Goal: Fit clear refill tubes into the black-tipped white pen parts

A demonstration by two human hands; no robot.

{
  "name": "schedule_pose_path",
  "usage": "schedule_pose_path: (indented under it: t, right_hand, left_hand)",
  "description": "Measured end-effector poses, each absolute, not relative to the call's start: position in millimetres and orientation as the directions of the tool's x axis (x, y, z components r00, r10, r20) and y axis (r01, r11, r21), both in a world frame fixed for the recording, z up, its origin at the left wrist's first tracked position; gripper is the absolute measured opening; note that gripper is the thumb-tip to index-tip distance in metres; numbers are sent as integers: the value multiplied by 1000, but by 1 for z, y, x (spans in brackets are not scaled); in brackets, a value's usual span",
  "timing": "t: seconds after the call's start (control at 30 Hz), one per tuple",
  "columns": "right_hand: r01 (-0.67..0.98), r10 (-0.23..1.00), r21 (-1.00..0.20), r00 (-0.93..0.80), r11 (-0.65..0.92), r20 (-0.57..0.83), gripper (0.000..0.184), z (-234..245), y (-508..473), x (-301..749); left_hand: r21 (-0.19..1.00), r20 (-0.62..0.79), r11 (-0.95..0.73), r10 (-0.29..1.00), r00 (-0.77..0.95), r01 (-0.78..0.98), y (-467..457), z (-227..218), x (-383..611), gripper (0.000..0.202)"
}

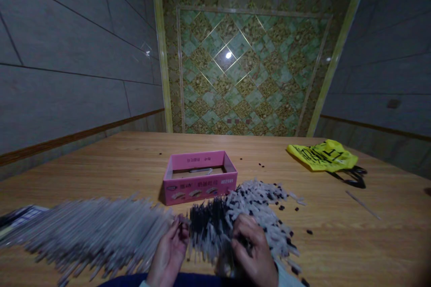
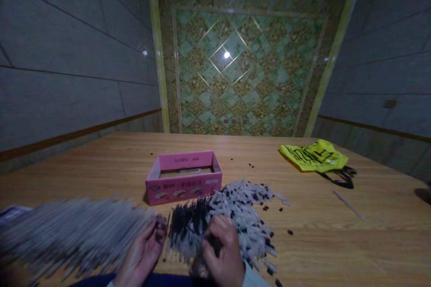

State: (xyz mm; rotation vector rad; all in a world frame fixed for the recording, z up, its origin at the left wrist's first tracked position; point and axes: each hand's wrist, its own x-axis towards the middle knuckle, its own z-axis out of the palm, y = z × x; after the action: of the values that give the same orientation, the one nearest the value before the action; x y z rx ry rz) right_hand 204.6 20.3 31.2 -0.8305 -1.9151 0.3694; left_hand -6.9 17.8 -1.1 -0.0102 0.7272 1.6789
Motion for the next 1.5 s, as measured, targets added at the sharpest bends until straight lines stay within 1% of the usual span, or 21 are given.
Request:
schedule_pose_path:
  t: [0.07,0.13,0.27,0.37,0.43,0.5,0.67,0.8,0.87,0.97,1.07,1.13,1.23,1.37,1.43,1.5]
  right_hand:
    - [267,679,-624,-307,734,667,11,33,17,203]
    - [214,667,-635,-330,743,668,11,35,15,201]
    - [225,673,-638,-341,736,656,12,38,14,198]
    - [256,694,-647,-338,718,636,13,37,14,198]
    - [268,701,-650,-346,711,624,13,36,14,198]
    - [270,703,-652,-359,708,614,13,35,15,199]
    - [275,718,-667,-355,692,598,11,36,16,202]
    - [273,734,-689,-368,672,570,11,37,19,204]
    - [271,737,-693,-368,669,567,11,36,20,204]
    - [290,743,-689,-356,664,567,10,35,21,205]
    - [334,751,-673,-305,660,585,10,34,22,206]
    - [372,754,-659,-250,654,607,11,35,23,206]
    - [420,758,-645,-198,639,622,14,34,24,206]
    - [456,774,-637,-234,621,588,17,30,28,207]
    - [492,783,-621,-258,610,566,22,31,30,210]
    - [579,801,-565,-316,587,508,23,34,30,215]
  left_hand:
    - [380,-403,-62,887,-226,-923,18,3,-9,21]
    - [349,-394,-93,888,-236,-933,18,5,-12,22]
    - [328,-370,-118,897,-242,-937,18,5,-15,22]
    - [342,-353,-117,903,-243,-932,18,4,-14,22]
    - [386,-334,-122,905,-262,-914,17,4,-13,21]
    - [458,-304,-141,903,-304,-878,16,4,-11,19]
    - [626,-189,-216,890,-415,-749,15,1,-10,8]
    - [735,-93,-233,896,-435,-637,14,1,-8,14]
    - [762,-63,-241,896,-439,-601,13,0,-7,16]
    - [737,-88,-231,899,-429,-636,14,-2,-6,15]
    - [643,-164,-210,902,-400,-737,17,-1,-4,7]
    - [587,-238,-172,898,-372,-791,20,1,3,15]
    - [575,-286,-63,919,-272,-816,23,6,20,20]
    - [587,-286,104,954,-85,-802,21,5,46,17]
    - [563,-295,134,954,-47,-816,20,2,51,18]
    - [527,-309,135,950,-41,-839,19,-1,49,21]
